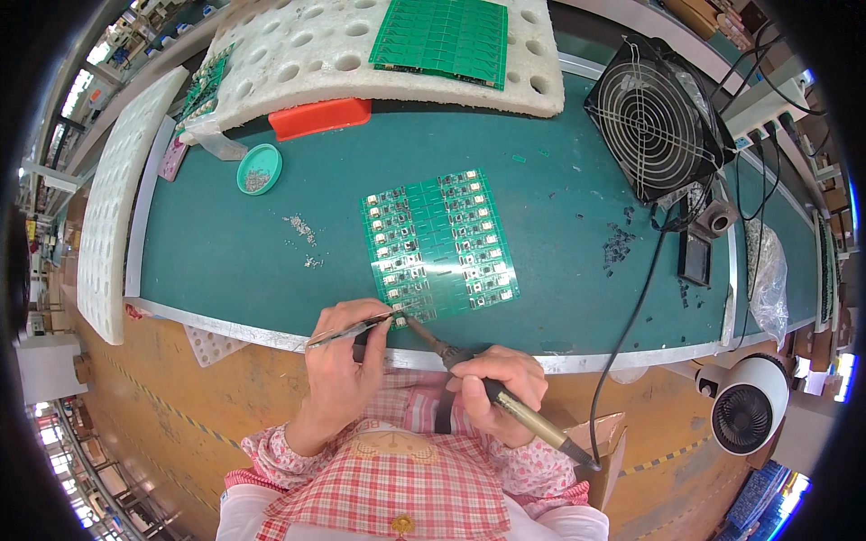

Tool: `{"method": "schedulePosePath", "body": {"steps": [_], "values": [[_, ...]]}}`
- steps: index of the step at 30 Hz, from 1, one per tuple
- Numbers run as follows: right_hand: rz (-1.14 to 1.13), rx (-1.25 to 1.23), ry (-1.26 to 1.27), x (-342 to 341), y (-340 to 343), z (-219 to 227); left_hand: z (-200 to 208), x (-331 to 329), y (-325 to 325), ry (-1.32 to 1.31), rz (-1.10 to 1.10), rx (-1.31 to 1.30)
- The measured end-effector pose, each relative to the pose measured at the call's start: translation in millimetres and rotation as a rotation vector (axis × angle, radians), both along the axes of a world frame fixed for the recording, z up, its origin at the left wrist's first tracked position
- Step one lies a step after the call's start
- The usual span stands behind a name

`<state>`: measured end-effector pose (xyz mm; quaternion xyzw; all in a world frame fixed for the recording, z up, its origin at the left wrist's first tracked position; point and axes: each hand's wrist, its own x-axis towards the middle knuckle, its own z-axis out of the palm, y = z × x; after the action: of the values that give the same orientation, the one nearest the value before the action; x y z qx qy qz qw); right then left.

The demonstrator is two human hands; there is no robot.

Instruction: The person solders components onto a circuit board using a soldering iron, places the iron in a stand to handle components and solder wire with tweezers and by hand, and resumes soldering the board.

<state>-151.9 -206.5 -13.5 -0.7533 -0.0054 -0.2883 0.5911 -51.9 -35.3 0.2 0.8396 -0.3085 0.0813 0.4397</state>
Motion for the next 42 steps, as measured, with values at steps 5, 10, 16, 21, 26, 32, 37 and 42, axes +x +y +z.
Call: {"method": "schedulePosePath", "body": {"steps": [5, 10, 16, 21, 26, 32, 37, 42], "values": [[0.000, -0.031, 0.008, 4, 1, 3, -1, 0, 0, -0.002, 0.000, -0.001], [-0.067, 0.039, -0.059, -5, 1, -8, -1, 0, 0, 0.000, 0.002, -0.009], [-0.156, -0.007, -0.068, 1, 6, -2, -2, -1, 1, 0.019, 0.014, -0.020], [-0.234, -0.413, 0.028, 16, 10, 10, 0, 0, 5, 0.042, -0.005, -0.041], [-0.322, -0.653, 0.093, 22, 17, 6, -5, 7, 23, 0.064, 0.112, -0.107], [-0.356, -0.673, 0.170, 33, 22, 9, -6, 24, 43, 0.145, 0.350, -0.141], [-0.324, -0.606, 0.136, 37, 20, 9, -6, 30, 42, 0.122, 0.394, -0.079], [-0.330, -0.581, 0.082, 35, 19, 8, -6, 34, 38, 0.034, 0.391, 0.003]]}}
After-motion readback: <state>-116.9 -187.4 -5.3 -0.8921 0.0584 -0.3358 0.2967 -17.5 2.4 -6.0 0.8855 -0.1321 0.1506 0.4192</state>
